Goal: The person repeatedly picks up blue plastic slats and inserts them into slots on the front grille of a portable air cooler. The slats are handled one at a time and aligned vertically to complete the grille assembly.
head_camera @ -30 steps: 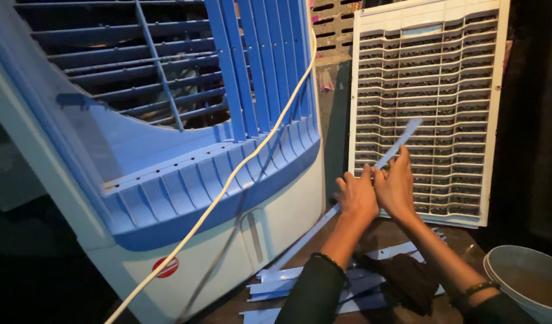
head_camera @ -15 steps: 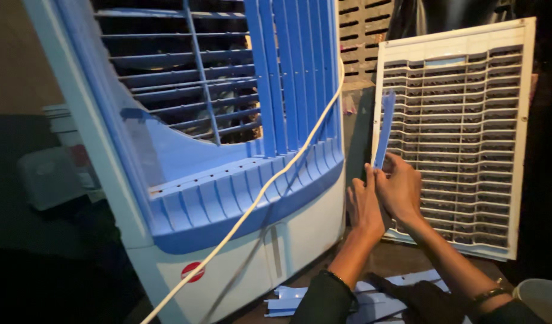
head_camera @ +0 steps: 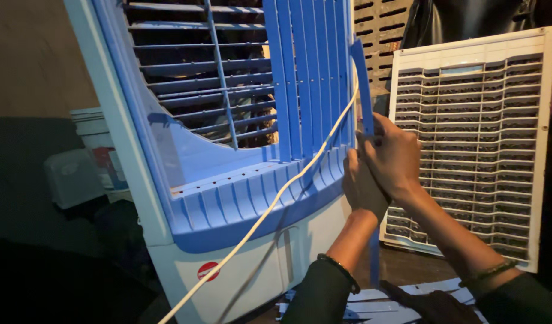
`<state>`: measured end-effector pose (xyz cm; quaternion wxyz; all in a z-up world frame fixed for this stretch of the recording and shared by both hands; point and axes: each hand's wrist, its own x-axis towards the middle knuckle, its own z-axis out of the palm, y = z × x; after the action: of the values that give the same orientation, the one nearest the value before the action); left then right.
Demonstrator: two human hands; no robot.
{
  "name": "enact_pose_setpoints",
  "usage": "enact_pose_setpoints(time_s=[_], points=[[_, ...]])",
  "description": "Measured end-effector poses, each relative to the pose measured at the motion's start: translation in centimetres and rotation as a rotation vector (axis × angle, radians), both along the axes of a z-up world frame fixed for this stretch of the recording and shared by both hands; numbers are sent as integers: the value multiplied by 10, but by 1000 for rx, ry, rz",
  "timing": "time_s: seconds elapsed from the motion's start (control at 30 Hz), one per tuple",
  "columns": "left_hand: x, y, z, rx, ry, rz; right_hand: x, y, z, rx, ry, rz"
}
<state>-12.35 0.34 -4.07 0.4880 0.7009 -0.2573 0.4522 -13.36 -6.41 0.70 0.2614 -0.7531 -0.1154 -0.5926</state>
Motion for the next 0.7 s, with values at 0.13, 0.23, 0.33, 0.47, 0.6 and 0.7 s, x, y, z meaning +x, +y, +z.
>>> enact_pose_setpoints(time_s=[0.13, 0.23, 0.33, 0.47, 0.6, 0.7], points=[[-3, 12, 12, -109, 102, -71, 1, 13, 15, -29, -40, 29], [-4, 21, 17, -127, -40, -66, 2, 22, 23, -21, -11, 16], [-1, 33, 28, -116, -172, -64, 6, 31, 36, -12, -14, 16], [0, 38, 50, -272, 99, -187, 12, 40, 52, -19, -38, 3], [-7, 50, 68, -180, -23, -16, 18, 48, 65, -11, -27, 8], [-14, 61, 85, -167, -11, 6, 21, 57, 77, 19, -16, 89]])
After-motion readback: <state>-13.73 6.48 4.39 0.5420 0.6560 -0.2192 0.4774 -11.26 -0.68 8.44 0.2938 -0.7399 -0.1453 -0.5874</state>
